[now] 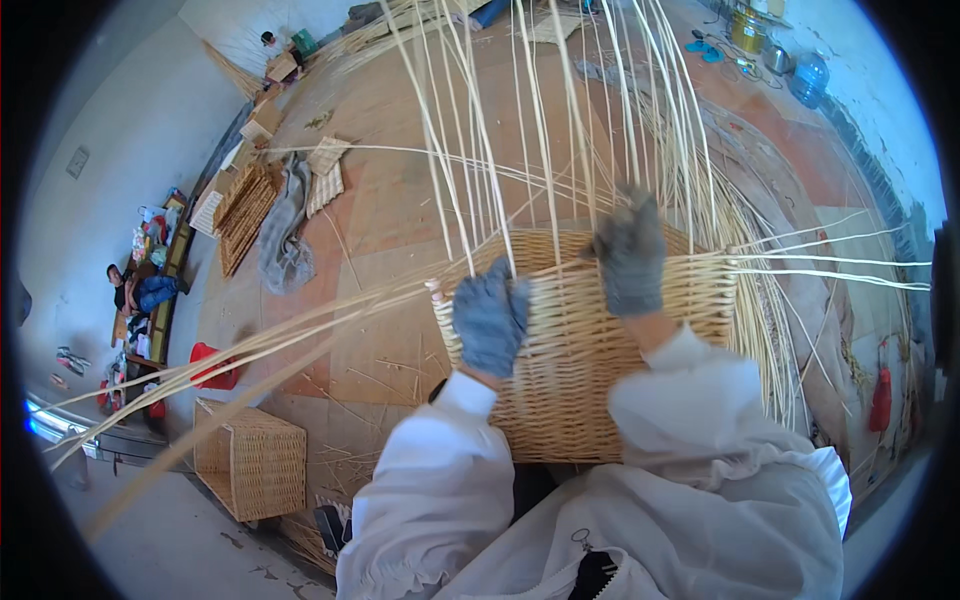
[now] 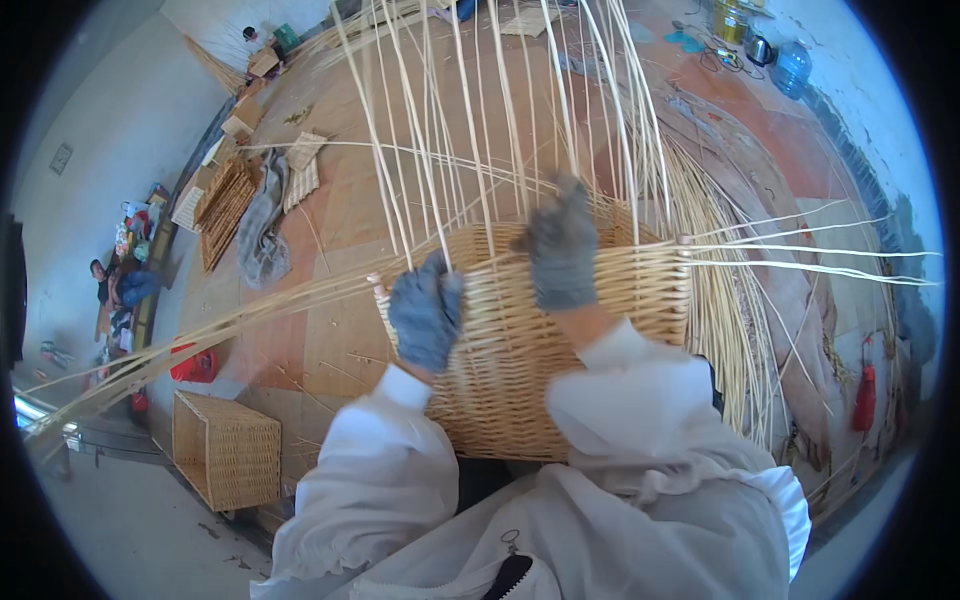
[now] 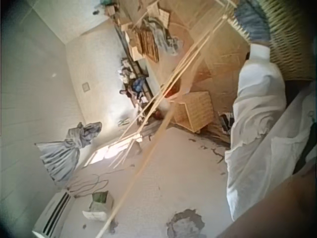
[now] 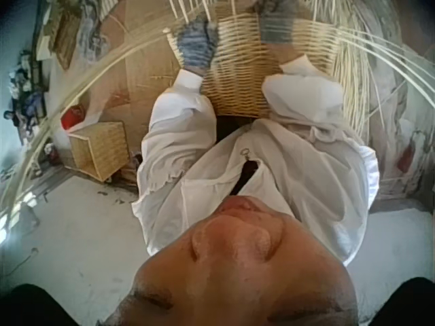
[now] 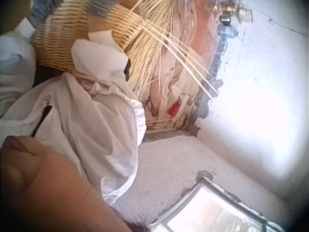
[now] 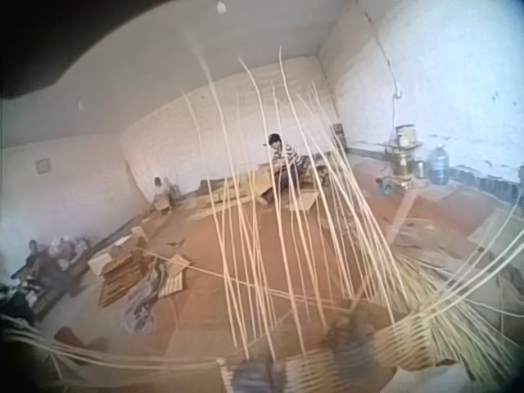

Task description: The recorder is weaving a large basket using bamboo or wicker strips.

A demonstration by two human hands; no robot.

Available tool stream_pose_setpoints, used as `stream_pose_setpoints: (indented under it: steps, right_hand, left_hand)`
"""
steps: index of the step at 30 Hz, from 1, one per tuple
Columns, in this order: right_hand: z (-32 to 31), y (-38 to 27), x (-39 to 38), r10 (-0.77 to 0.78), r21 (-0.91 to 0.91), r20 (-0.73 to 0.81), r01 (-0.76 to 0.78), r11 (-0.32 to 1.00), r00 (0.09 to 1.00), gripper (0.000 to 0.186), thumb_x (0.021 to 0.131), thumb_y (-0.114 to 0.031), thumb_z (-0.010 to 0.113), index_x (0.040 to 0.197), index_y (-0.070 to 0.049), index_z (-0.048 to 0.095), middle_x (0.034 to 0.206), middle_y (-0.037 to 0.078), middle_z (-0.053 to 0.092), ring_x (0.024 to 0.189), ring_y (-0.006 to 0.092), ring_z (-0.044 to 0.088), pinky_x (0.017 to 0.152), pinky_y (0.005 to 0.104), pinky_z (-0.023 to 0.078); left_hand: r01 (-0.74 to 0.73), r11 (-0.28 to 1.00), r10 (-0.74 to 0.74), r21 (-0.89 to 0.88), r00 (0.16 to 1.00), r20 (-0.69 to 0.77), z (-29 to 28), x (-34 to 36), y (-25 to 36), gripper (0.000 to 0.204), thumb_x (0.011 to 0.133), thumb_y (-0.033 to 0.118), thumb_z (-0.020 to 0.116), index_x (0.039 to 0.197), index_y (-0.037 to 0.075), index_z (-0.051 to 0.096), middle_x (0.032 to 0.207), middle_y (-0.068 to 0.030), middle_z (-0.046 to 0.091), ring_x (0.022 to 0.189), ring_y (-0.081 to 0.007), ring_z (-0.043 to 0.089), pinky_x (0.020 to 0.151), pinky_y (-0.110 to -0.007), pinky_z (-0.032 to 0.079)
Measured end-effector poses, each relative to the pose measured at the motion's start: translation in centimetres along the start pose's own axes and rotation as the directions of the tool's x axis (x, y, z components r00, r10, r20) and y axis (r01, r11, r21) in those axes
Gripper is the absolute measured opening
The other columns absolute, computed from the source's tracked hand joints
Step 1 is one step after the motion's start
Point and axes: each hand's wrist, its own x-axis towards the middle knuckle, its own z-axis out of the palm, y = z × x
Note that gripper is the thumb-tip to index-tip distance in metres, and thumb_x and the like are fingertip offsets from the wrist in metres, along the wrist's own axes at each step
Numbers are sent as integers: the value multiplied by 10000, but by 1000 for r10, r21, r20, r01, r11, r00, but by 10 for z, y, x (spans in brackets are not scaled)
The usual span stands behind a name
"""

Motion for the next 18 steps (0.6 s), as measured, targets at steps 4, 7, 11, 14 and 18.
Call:
stream_pose_setpoints:
  steps: [4,7,11,14,18]
  right_hand:
    - [12,-25,-29,100,-152,-174,-127,980,980,205,900,-204,482,968,-11,483,691,39,474,611,153,489,585,251,473]
    - [39,-22,-49,-42,-570,127,108,815,991,196,907,-179,497,1021,-20,491,770,32,529,683,143,536,643,256,485]
    - [-40,-50,-40,290,15,-60,-289,957,955,105,866,-120,537,883,-19,516,780,96,565,685,206,573,653,288,492]
    - [-32,-56,-13,225,-544,95,-139,828,970,133,849,-104,534,946,-14,529,812,145,576,737,266,590,714,370,499]
    - [8,-6,76,44,-675,526,448,-586,849,323,836,-139,584,1133,-63,483,875,136,575,794,216,579,733,336,503]
  left_hand:
    - [-203,964,243,-174,937,252,-17,55,-24,314,920,266,406,865,98,666,773,-147,644,741,-286,622,725,-371,481]
    - [-402,915,382,-36,836,393,1,71,-62,284,901,267,440,931,90,660,794,-145,650,757,-301,623,736,-368,486]
    - [-49,992,52,112,998,-29,-31,18,40,438,820,367,552,1195,142,531,953,-178,603,919,-318,558,910,-439,380]
    - [-284,950,300,131,945,-127,-8,-8,61,535,769,430,601,1223,161,512,1011,-164,536,1020,-295,488,1028,-486,220]
    - [-142,990,141,2,984,-113,20,-1,97,578,691,475,668,1155,147,569,942,-139,512,1009,-275,478,1079,-489,90]
